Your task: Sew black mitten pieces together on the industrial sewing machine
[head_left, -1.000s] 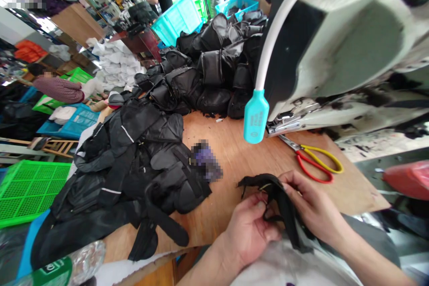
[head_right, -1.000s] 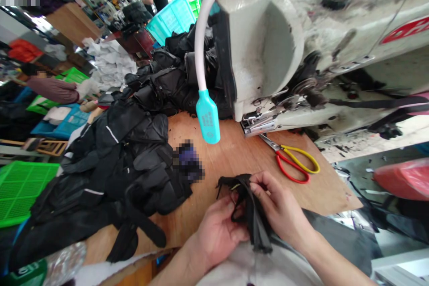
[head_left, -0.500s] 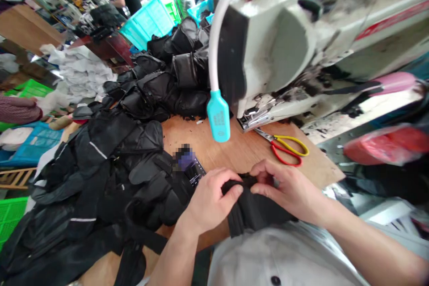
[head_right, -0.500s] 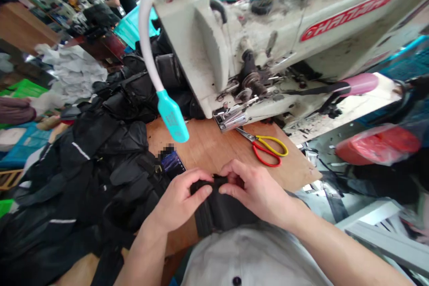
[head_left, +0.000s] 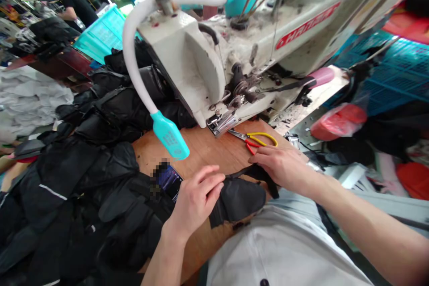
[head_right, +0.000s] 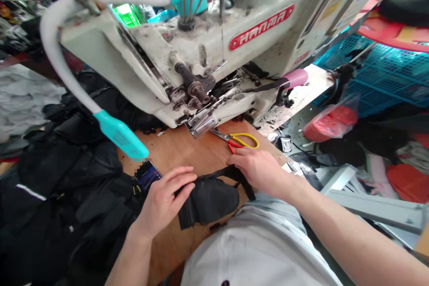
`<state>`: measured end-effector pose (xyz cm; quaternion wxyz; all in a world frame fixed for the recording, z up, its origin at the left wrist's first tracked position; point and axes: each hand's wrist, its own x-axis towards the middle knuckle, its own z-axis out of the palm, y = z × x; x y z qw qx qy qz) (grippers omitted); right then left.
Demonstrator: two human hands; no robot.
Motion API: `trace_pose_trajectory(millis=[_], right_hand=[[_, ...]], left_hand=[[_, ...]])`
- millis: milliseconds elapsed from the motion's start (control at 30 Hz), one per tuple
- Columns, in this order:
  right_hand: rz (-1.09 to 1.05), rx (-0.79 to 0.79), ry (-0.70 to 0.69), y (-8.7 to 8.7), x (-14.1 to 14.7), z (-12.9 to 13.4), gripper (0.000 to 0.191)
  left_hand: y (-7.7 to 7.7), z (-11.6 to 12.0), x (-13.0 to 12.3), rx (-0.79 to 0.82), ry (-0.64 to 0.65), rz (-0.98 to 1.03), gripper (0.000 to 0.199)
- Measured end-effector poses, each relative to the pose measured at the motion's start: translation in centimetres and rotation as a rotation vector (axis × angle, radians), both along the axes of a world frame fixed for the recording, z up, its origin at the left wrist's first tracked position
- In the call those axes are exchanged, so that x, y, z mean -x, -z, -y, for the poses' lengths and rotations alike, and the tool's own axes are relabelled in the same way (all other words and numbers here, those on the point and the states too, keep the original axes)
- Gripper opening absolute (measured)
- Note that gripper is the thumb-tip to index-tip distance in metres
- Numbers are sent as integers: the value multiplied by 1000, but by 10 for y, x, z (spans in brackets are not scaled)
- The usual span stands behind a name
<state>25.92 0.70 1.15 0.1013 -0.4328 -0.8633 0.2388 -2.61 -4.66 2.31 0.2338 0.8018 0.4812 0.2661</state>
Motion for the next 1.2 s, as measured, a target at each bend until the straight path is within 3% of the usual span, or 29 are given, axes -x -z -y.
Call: trace_pose_trajectory(millis=[133,300,400,500,600,733,900,1067,1200], right_hand=[[86,-79,56,-3,23,7,32],[-283,-86,-14,-13,52,25,25],[-435,-150,-48,-11,57,31,20],[-534,-79,-66,-7,54,31,19],[-576,75,-130,-9,50,28,21],[-551,381,-215,-18,48,16,22],[-517,733,-277,-19,52,0,26],[-565,875,-207,-9,59,1,42],[-593,915,-203,-7,61,2,39]], left_hand=[[2,2,-5,-152,4,-66,20],[-4,1,-7,-286,2,-32,25],[-7,2,-8,-291,46,11,29],[-10,6,-7,-267,78,20,29],[-14,10,-5,-178,98,-16,22],[-21,11,-3,82,146,-144,11],[-29,0,-3,327,246,-195,11],[-36,-14,0,488,297,-117,9],[-33,-19,2,529,297,-107,8]])
